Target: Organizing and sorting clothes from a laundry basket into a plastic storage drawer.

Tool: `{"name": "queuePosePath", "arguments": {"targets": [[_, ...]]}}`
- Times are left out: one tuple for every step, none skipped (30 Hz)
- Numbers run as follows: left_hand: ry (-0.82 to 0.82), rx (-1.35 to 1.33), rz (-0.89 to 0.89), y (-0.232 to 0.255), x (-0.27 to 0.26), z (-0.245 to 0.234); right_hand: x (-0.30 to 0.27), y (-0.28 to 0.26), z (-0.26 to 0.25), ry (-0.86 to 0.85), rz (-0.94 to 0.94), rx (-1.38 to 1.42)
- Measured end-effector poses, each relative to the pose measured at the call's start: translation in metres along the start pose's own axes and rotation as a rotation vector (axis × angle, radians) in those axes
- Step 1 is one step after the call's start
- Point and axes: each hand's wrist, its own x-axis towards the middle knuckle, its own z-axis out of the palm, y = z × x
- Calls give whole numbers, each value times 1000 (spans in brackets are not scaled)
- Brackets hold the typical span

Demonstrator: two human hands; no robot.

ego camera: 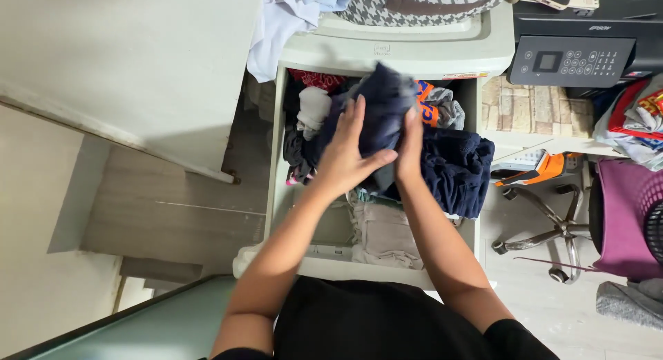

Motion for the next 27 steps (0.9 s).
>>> {"name": "queuePosePath", "arguments": {"targets": [[39, -114, 32, 5, -2, 10, -13, -10, 17, -78, -46, -139], [42, -113, 36, -16, -8, 21, -13, 1, 11, -82, -50, -138], [107, -216, -176, -37, -13, 32, -13, 12, 5, -232, -28, -19], [164, -319, -390, -58, -18, 44, -13, 23, -1, -381, -11, 99], [163, -320, -390, -70, -21, 45, -17, 16, 8, -380, -11, 98], [247, -528, -334, -81, -24, 47, -21, 9, 18, -469, -55, -91], [334, -729, -272, -93, -27, 47, -24, 3, 30, -559, -98, -276], [336, -725, -270, -86, -26, 36, -29, -4, 38, -562, -98, -272], [453, -975, -344, -80, -23, 25, -32, -10, 48, -532, -385, -611], [570, -1225, -417, -74, -21, 13, -36, -17, 59, -483, -673, -947], [571, -1222, -411, -73, -23, 2, -35, -20, 59, -484, -677, -942], [610, -1256, -383, -72, -26, -10, -35, -23, 60, -500, -687, -964], [654, -1289, -356, -71, -31, -21, -35, -26, 60, -519, -694, -987], [659, -1287, -353, -69, -36, -32, -32, -26, 56, -524, -695, -984], [684, -1317, -382, -68, -43, -43, -30, -25, 52, -540, -561, -1122], [708, -1348, -410, -66, -49, -53, -29, -24, 47, -558, -422, -1255], [711, -1346, -407, -69, -56, -59, -20, -14, 40, -561, -424, -1253], [702, -1325, -408, -71, -63, -64, -11, -3, 32, -626, -431, -1430], [691, -1303, -410, -73, -70, -69, -3, 7, 24, -688, -437, -1608], [691, -1301, -408, -72, -76, -74, 5, 12, 23, -689, -439, -1605], [655, -1329, -411, -72, -81, -78, 14, 17, 23, -569, -378, -1574], [619, -1357, -413, -71, -86, -83, 24, 22, 23, -451, -319, -1538], [619, -1355, -412, -66, -89, -89, 25, 14, 30, -451, -319, -1536], [619, -1410, -406, -60, -91, -96, 27, 6, 36, -318, -338, -1472], [617, -1466, -401, -55, -94, -101, 28, -3, 42, -184, -355, -1406], [615, -1466, -403, -50, -96, -106, 21, -16, 49, -182, -354, -1406], [604, -1483, -341, -45, -95, -110, 17, -30, 59, -213, -454, -1282]]}}
